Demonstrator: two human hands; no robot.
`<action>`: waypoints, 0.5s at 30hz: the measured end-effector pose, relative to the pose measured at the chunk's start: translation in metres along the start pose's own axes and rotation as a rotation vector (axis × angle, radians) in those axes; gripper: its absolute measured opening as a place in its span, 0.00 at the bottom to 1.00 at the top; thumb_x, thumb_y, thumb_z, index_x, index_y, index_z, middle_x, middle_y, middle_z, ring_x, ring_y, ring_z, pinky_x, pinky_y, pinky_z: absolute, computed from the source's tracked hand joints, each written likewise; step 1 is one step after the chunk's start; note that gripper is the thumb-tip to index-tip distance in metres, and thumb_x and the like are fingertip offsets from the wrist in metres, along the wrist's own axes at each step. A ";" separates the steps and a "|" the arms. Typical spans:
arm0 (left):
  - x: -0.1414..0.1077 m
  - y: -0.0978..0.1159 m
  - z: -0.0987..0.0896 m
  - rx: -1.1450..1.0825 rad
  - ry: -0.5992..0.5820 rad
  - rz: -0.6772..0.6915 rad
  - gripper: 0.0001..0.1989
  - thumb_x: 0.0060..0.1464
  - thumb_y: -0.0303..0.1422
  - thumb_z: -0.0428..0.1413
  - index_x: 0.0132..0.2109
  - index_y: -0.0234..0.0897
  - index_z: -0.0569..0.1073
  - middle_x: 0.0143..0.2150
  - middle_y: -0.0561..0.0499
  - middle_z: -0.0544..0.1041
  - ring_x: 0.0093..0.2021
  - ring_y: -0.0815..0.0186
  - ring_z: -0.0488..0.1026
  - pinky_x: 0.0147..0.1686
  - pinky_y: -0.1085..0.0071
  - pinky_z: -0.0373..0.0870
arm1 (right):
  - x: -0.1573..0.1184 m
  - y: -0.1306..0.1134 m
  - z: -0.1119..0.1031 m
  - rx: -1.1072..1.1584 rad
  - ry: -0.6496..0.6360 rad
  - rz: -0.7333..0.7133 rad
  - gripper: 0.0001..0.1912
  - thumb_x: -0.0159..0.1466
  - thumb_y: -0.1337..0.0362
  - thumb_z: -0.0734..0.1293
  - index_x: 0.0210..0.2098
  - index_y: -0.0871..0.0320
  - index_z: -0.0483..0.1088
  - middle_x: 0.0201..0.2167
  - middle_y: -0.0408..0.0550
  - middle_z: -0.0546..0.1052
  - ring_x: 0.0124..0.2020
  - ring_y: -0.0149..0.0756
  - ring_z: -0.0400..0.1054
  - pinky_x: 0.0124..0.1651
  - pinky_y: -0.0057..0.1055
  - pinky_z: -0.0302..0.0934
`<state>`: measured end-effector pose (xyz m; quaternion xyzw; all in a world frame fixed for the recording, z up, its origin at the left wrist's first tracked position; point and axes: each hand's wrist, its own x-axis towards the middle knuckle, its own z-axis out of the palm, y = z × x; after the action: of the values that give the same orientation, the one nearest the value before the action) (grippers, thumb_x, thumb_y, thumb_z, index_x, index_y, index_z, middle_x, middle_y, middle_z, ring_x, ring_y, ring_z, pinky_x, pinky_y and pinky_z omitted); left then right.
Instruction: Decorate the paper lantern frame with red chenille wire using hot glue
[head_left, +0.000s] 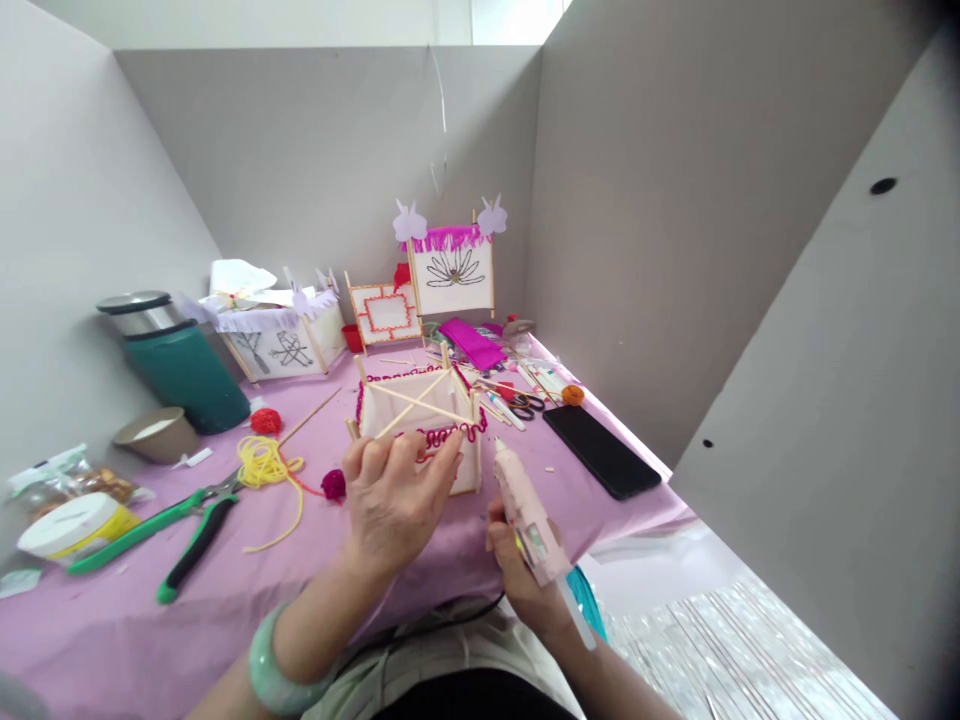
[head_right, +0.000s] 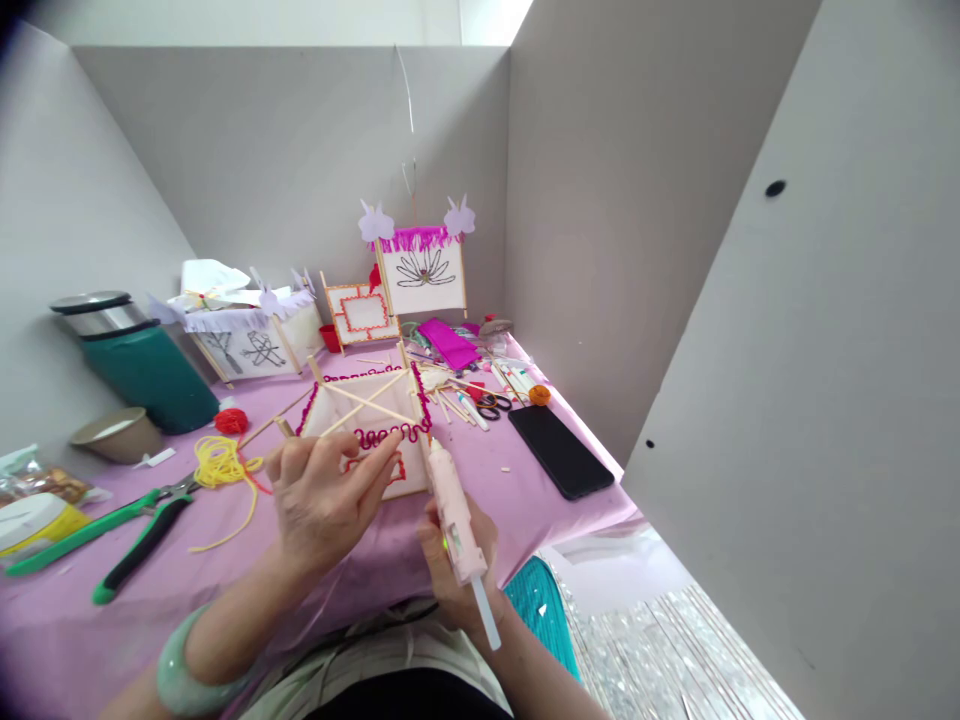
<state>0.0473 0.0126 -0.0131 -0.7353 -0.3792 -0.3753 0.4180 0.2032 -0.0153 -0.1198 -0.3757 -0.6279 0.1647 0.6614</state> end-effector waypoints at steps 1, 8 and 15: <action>0.002 0.002 0.001 0.002 -0.010 0.002 0.14 0.51 0.34 0.63 0.46 0.48 0.78 0.32 0.49 0.72 0.36 0.60 0.62 0.41 0.61 0.55 | -0.001 0.001 0.000 0.005 -0.001 0.007 0.07 0.64 0.61 0.64 0.39 0.55 0.70 0.20 0.39 0.69 0.21 0.31 0.65 0.25 0.26 0.62; 0.004 0.004 0.008 -0.038 -0.015 0.056 0.14 0.51 0.31 0.62 0.46 0.49 0.77 0.32 0.51 0.72 0.35 0.61 0.61 0.43 0.61 0.55 | -0.002 0.001 -0.001 0.028 -0.025 0.041 0.05 0.65 0.63 0.63 0.40 0.55 0.69 0.20 0.38 0.68 0.19 0.30 0.64 0.23 0.25 0.60; 0.005 0.004 0.009 -0.065 -0.014 0.077 0.14 0.52 0.30 0.61 0.46 0.48 0.76 0.33 0.51 0.71 0.37 0.62 0.62 0.44 0.61 0.55 | -0.003 0.001 -0.002 0.030 -0.016 0.051 0.06 0.63 0.62 0.64 0.39 0.55 0.70 0.24 0.41 0.71 0.23 0.32 0.67 0.25 0.26 0.62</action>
<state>0.0549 0.0205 -0.0130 -0.7650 -0.3415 -0.3659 0.4053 0.2051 -0.0171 -0.1220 -0.3802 -0.6209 0.1939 0.6575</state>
